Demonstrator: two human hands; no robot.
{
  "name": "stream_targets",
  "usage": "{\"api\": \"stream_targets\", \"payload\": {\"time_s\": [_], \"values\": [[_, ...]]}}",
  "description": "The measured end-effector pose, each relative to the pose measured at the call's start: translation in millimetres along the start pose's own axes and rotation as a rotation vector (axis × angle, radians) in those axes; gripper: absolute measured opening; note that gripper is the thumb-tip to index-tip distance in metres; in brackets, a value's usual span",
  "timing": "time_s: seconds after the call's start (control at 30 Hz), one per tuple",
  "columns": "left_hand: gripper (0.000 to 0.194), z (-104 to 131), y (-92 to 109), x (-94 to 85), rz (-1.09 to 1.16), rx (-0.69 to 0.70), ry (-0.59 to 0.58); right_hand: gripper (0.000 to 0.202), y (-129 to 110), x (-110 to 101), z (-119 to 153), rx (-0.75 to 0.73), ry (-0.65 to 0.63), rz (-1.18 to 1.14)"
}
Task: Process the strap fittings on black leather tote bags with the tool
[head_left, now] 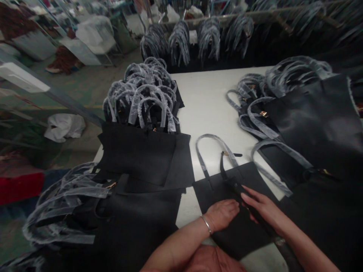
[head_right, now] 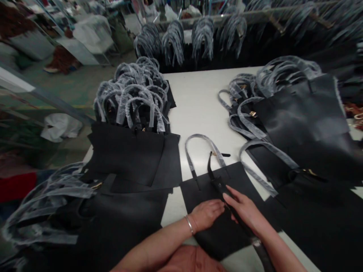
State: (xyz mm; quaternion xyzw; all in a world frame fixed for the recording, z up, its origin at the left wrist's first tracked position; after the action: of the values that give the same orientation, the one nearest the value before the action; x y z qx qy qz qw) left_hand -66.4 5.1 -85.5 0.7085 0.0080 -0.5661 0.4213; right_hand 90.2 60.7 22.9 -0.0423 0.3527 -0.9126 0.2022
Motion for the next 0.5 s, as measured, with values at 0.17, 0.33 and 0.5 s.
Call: {"api": "stream_targets", "payload": {"time_s": [0.17,0.33,0.5], "values": [[0.036,-1.3,1.0,-3.4,0.035,0.012,-0.043,0.065,-3.7,9.2,-17.8,-0.002,-0.020,-0.006],[0.035,-1.5,-0.2,-2.3,0.021,0.000,-0.060,0.069,-19.0,19.3,-36.6,-0.065,0.034,0.004],[0.028,-5.2,0.9,-2.9,0.004,0.008,-0.100,0.084,-4.8,31.2,-9.5,-0.050,-0.170,0.135]]}}
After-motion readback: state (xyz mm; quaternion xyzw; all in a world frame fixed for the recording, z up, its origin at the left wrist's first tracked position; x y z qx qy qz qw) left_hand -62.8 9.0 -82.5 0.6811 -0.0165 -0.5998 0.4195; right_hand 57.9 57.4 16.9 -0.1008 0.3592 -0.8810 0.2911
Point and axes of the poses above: each hand's wrist, its own z-axis away from the middle knuckle, its own x-axis out of the palm, y = z × x, the point moved 1 cm from there along -z, towards the middle knuckle, and after that the axes turned 9 degrees about -y, right-handed, at the moved point
